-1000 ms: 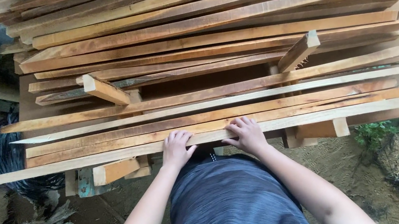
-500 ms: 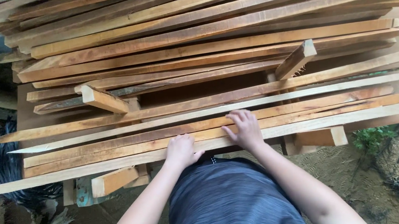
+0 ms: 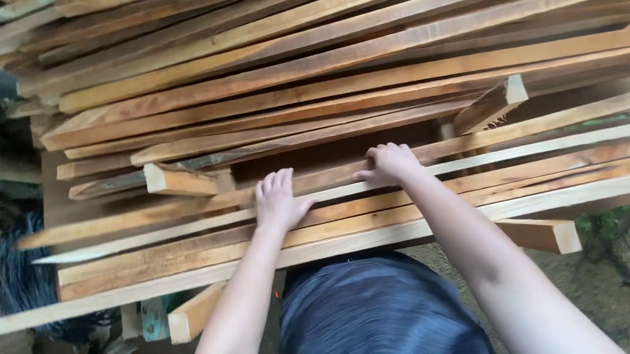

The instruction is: The person picks up a bundle of thin wooden planks and places them onto a larger stack. They then proceed to pick up individual planks from the pile and arrange them one by one on a wooden rack, aligning them carefully.

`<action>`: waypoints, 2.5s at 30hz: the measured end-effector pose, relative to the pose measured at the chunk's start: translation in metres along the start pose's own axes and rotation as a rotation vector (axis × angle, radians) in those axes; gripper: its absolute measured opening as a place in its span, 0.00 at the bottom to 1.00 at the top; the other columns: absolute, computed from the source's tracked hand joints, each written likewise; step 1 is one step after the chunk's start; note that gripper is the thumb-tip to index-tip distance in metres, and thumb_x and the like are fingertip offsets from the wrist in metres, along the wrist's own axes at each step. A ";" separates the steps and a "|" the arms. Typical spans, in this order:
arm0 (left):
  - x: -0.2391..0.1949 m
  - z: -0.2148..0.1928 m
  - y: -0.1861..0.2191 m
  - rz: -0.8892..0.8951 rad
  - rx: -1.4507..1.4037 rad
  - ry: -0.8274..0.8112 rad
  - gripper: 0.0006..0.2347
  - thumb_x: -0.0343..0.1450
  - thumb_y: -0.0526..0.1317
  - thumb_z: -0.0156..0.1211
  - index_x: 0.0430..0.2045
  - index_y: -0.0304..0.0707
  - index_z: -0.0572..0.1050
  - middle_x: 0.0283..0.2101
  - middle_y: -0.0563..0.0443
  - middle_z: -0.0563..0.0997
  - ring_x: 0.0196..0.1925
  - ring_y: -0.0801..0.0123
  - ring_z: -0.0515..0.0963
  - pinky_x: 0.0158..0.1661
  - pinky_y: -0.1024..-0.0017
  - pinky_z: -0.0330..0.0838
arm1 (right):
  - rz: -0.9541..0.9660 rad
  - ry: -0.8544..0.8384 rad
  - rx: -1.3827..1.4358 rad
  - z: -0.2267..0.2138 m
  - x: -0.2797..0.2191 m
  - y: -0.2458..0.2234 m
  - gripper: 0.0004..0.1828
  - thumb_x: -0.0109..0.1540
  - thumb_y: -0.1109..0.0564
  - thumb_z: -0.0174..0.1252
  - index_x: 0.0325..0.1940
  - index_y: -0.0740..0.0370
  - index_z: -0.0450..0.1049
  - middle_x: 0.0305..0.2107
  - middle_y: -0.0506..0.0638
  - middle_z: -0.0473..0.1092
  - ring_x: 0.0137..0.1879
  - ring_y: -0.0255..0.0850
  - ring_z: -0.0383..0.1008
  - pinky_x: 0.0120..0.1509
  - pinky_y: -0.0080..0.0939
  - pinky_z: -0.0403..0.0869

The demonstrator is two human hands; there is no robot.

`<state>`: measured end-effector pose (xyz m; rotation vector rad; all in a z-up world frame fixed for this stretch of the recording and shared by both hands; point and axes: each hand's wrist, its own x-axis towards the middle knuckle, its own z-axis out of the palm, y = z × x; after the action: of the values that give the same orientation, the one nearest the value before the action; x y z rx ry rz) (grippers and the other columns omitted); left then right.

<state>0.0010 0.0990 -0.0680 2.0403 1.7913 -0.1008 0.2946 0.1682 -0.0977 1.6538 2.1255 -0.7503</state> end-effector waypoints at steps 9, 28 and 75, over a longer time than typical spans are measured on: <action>0.022 -0.011 -0.029 -0.062 -0.049 -0.019 0.15 0.66 0.57 0.67 0.41 0.57 0.80 0.44 0.58 0.85 0.52 0.62 0.83 0.62 0.55 0.64 | -0.228 0.296 -0.162 -0.016 -0.027 -0.002 0.24 0.56 0.32 0.60 0.43 0.48 0.67 0.33 0.48 0.74 0.39 0.52 0.81 0.45 0.55 0.78; -0.069 0.004 0.009 -0.060 0.028 -0.054 0.19 0.62 0.57 0.70 0.42 0.58 0.73 0.42 0.60 0.85 0.51 0.63 0.84 0.53 0.61 0.70 | -0.222 0.272 0.055 0.017 -0.124 -0.006 0.24 0.57 0.39 0.65 0.53 0.47 0.75 0.44 0.46 0.77 0.55 0.45 0.78 0.58 0.46 0.72; -0.121 0.063 0.031 0.095 0.109 0.081 0.20 0.59 0.49 0.74 0.41 0.56 0.72 0.40 0.61 0.79 0.49 0.63 0.80 0.50 0.62 0.73 | -0.307 0.454 -0.004 0.072 -0.176 -0.028 0.28 0.52 0.43 0.68 0.55 0.44 0.72 0.51 0.39 0.69 0.59 0.40 0.70 0.61 0.43 0.69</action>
<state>0.0246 -0.0384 -0.0782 2.2327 1.7680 -0.0907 0.3099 -0.0177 -0.0504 1.6348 2.7375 -0.4793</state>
